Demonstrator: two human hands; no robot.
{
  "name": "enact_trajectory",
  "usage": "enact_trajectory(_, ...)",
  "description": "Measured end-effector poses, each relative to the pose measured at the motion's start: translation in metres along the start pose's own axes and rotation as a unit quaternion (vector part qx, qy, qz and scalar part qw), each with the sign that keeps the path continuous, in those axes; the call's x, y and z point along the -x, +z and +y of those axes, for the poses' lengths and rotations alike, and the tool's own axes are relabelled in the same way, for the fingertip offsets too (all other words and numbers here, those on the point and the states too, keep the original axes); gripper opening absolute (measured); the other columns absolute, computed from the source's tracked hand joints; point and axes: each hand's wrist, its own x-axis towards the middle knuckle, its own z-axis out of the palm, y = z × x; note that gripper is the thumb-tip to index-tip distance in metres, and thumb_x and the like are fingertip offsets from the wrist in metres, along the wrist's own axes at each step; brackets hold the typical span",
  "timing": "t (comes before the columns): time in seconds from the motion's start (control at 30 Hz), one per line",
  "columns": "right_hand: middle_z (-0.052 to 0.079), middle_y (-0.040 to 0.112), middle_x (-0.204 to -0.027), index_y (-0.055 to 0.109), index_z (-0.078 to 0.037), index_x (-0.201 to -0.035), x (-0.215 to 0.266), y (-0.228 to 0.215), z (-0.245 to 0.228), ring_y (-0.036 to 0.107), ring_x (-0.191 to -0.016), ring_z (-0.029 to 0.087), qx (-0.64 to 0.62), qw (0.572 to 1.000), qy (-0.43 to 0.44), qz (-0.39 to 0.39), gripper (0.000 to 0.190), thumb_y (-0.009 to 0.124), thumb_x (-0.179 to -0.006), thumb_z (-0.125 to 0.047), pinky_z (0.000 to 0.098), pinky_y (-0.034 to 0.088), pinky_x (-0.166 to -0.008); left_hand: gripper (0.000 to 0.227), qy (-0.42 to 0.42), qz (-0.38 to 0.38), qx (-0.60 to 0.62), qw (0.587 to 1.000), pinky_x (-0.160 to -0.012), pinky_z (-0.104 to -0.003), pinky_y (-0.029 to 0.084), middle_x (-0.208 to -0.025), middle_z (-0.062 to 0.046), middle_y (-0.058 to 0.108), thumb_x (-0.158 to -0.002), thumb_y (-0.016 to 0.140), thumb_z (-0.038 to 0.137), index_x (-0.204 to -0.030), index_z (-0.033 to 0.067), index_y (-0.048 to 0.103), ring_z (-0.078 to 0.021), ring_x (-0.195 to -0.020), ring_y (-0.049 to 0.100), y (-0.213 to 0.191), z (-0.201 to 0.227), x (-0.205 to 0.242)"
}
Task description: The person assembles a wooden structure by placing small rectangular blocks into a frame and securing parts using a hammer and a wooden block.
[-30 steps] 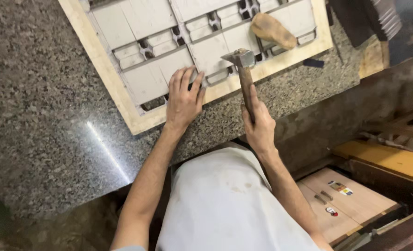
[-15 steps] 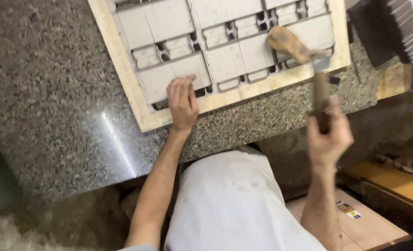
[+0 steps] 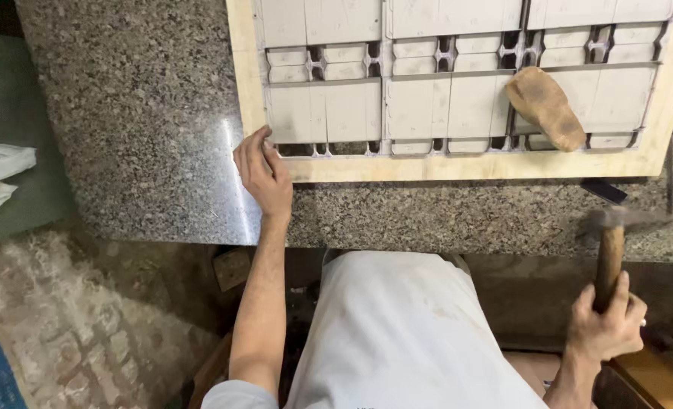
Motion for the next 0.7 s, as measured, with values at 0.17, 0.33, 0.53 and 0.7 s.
enact_trajectory(0.17, 0.009, 0.063, -0.112, 0.068, -0.008, -0.145, -0.017, 0.043, 0.008, 0.069, -0.089, 0.022, -0.073, 0.997, -0.021, -0.002, 0.053, 0.080, -0.096, -0.025, 0.0312, 0.059, -0.072, 0.018, 0.008, 0.010, -0.035, 0.999, -0.102, -0.046, 0.048, -0.121, -0.012, 0.068, -0.107, 0.058, 0.004, -0.124, 0.0024, 0.067, -0.0329, -0.118, 0.060, 0.006, 0.003, 0.004)
enact_trajectory(0.33, 0.011, 0.060, -0.117, 0.064, -0.006, -0.148, -0.040, 0.045, 0.002, 0.065, -0.098, 0.024, -0.131, 0.991, -0.025, -0.020, 0.052, 0.077, -0.100, -0.020, 0.0335, 0.058, -0.082, 0.019, -0.008, 0.010, -0.047, 0.999, -0.103, -0.046, 0.048, -0.124, -0.014, 0.066, -0.107, 0.058, 0.005, -0.125, 0.0018, 0.066, -0.0334, -0.120, 0.059, -0.008, 0.006, 0.010)
enact_trajectory(0.53, 0.013, 0.063, -0.113, 0.076, -0.009, -0.135, -0.100, -0.006, -0.002, 0.063, -0.102, 0.027, -0.025, 0.995, -0.097, -0.026, 0.034, 0.082, -0.107, -0.027, 0.0374, 0.054, -0.087, 0.021, -0.050, 0.013, -0.072, 0.996, -0.104, -0.048, 0.047, -0.126, -0.015, 0.063, -0.107, 0.060, 0.007, -0.127, 0.0029, 0.064, -0.0358, -0.123, 0.058, -0.016, -0.004, 0.005)
enact_trajectory(0.7, 0.016, 0.060, -0.118, 0.072, 0.001, -0.129, -0.185, -0.040, -0.055, 0.062, -0.108, 0.026, -0.249, 0.963, -0.105, 0.020, 0.021, 0.070, -0.109, -0.005, 0.0351, 0.054, -0.093, 0.022, -0.072, 0.004, -0.045, 0.996, -0.104, -0.048, 0.047, -0.129, -0.016, 0.061, -0.106, 0.060, 0.009, -0.128, 0.0027, 0.064, -0.0373, -0.123, 0.058, -0.003, -0.011, -0.019)
